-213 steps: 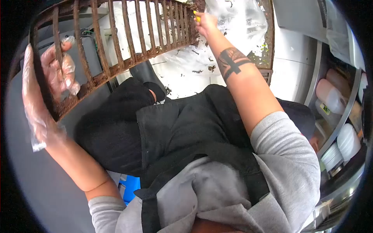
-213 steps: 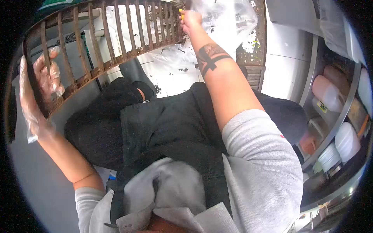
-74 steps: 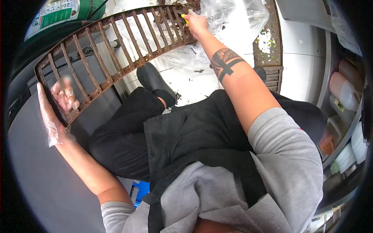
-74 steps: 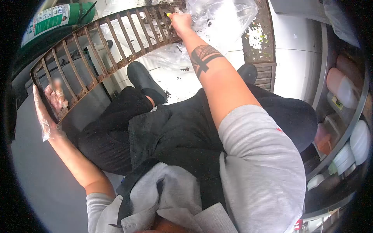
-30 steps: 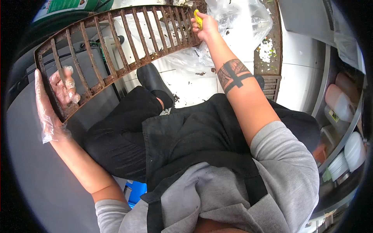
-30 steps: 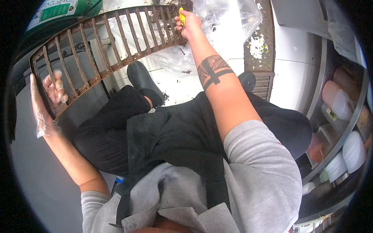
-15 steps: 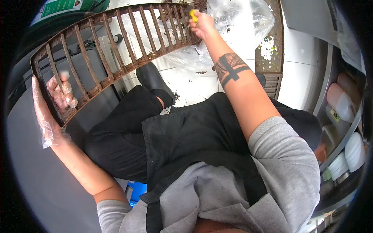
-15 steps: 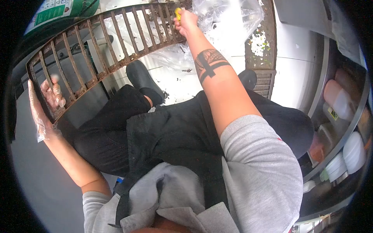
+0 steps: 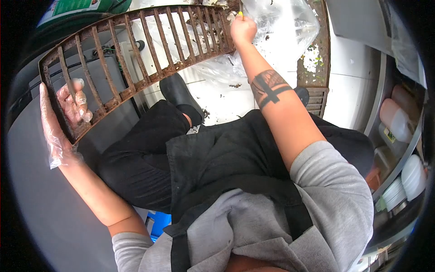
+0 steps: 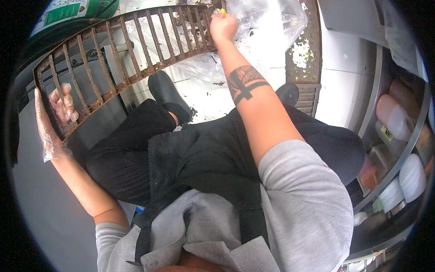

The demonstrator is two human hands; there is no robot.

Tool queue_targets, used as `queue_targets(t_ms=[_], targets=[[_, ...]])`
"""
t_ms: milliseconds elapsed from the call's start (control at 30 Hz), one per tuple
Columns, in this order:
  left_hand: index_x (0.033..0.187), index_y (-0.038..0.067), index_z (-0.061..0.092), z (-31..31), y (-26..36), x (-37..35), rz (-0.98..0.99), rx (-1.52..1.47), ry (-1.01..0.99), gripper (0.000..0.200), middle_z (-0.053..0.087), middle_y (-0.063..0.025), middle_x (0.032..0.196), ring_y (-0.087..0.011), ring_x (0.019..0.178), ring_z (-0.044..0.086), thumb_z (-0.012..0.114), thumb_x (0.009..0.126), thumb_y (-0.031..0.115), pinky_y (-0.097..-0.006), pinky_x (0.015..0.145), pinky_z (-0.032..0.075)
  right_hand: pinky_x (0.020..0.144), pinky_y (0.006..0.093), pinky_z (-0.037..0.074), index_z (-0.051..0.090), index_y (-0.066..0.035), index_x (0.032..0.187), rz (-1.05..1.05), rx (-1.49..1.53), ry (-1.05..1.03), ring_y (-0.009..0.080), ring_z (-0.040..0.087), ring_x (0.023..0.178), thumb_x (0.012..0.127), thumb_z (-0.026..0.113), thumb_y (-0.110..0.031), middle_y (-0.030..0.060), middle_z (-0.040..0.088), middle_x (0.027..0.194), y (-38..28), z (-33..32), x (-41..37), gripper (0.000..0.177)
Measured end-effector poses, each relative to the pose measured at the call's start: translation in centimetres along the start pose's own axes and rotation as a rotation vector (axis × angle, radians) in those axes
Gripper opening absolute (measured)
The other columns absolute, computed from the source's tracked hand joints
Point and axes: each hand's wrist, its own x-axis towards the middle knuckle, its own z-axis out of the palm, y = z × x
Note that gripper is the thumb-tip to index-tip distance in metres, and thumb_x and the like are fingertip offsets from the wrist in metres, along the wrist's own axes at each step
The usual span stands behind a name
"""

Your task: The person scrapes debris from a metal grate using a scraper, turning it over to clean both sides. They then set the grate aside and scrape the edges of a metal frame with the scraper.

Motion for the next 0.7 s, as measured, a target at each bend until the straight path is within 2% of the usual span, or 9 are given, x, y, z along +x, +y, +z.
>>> queue_targets(t_ms=[100, 167, 200, 267, 400, 467, 500, 567, 700], targets=[[0.110, -0.005, 0.065, -0.1, -0.3, -0.1, 0.009, 0.012, 0.013, 0.073, 0.065, -0.0096, 0.074, -0.0164, 0.055, 0.060, 0.038, 0.106, 0.063, -0.0291, 0.053, 0.052, 0.073, 0.0461, 0.056, 0.074, 0.006, 0.088, -0.120, 0.109, -0.051, 0.0319, 0.071, 0.072, 0.096, 0.065, -0.034, 0.0217, 0.074, 0.083, -0.2, -1.5, -0.6, 0.042], [0.111, -0.005, 0.065, -0.2, -0.4, 0.1, 0.027, 0.018, -0.009, 0.073, 0.066, -0.0100, 0.074, -0.0169, 0.055, 0.060, 0.038, 0.106, 0.063, -0.0288, 0.053, 0.052, 0.059, 0.0380, 0.055, 0.075, 0.004, 0.090, 0.397, 0.592, -0.415, 0.0235, 0.069, 0.063, 0.097, 0.065, -0.032, 0.0164, 0.073, 0.079, -0.8, -2.2, -0.4, 0.038], [0.111, -0.005, 0.065, -0.3, -0.4, 0.1, 0.027, 0.021, -0.006, 0.073, 0.066, -0.0100, 0.074, -0.0169, 0.055, 0.060, 0.038, 0.106, 0.063, -0.0288, 0.053, 0.052, 0.059, 0.0380, 0.055, 0.075, 0.004, 0.090, 0.399, 0.596, -0.417, 0.0235, 0.069, 0.063, 0.097, 0.065, -0.032, 0.0164, 0.073, 0.079, -0.2, -2.1, -0.3, 0.038], [0.112, -0.005, 0.065, -0.4, -0.3, 0.1, 0.004, 0.004, -0.007, 0.074, 0.065, -0.0091, 0.074, -0.0167, 0.055, 0.060, 0.037, 0.106, 0.063, -0.0283, 0.052, 0.052, 0.049, 0.0284, 0.050, 0.075, 0.002, 0.089, 0.000, 0.066, -0.271, 0.0154, 0.065, 0.057, 0.098, 0.066, -0.029, 0.0127, 0.072, 0.078, 0.7, -1.8, 0.0, 0.034], [0.112, -0.005, 0.065, -0.2, -0.4, 0.1, 0.006, -0.002, -0.008, 0.075, 0.065, -0.0088, 0.074, -0.0164, 0.055, 0.059, 0.037, 0.106, 0.064, -0.0282, 0.052, 0.051, 0.072, 0.0409, 0.057, 0.077, 0.000, 0.093, 0.399, 0.441, -0.434, 0.0290, 0.072, 0.071, 0.092, 0.068, -0.036, 0.0180, 0.075, 0.086, -0.5, -3.4, -0.3, 0.037], [0.114, -0.005, 0.063, 0.1, -0.6, 0.0, 0.052, 0.045, 0.029, 0.070, 0.060, -0.0071, 0.069, -0.0126, 0.052, 0.054, 0.036, 0.108, 0.060, -0.0252, 0.049, 0.048, 0.052, 0.0333, 0.053, 0.078, 0.001, 0.098, -0.003, 0.187, -0.503, 0.0185, 0.067, 0.059, 0.093, 0.069, -0.026, 0.0132, 0.073, 0.077, 0.1, -3.2, -0.3, 0.029], [0.114, -0.005, 0.063, 0.2, -0.6, 0.0, 0.051, 0.047, 0.031, 0.070, 0.060, -0.0071, 0.069, -0.0126, 0.052, 0.054, 0.036, 0.108, 0.060, -0.0252, 0.049, 0.048, 0.052, 0.0333, 0.053, 0.078, 0.001, 0.098, -0.002, 0.188, -0.504, 0.0185, 0.067, 0.059, 0.093, 0.069, -0.026, 0.0132, 0.073, 0.077, -0.5, -3.5, -0.7, 0.029], [0.113, -0.004, 0.063, 0.3, -0.6, 0.0, 0.035, 0.038, 0.058, 0.070, 0.060, -0.0070, 0.069, -0.0121, 0.052, 0.053, 0.036, 0.108, 0.060, -0.0251, 0.049, 0.048, 0.076, 0.0388, 0.058, 0.078, -0.001, 0.088, -0.257, -0.312, -0.315, 0.0287, 0.073, 0.075, 0.084, 0.070, -0.033, 0.0168, 0.076, 0.082, -1.9, -4.7, -2.1, 0.033], [0.113, -0.004, 0.063, 0.4, -0.7, 0.0, 0.046, 0.048, 0.060, 0.070, 0.059, -0.0066, 0.068, -0.0123, 0.051, 0.053, 0.036, 0.108, 0.060, -0.0249, 0.048, 0.048, 0.066, 0.0376, 0.056, 0.076, 0.002, 0.085, -0.379, -0.118, -0.394, 0.0226, 0.069, 0.064, 0.085, 0.070, -0.026, 0.0153, 0.074, 0.077, -0.3, -2.3, -0.5, 0.029]])
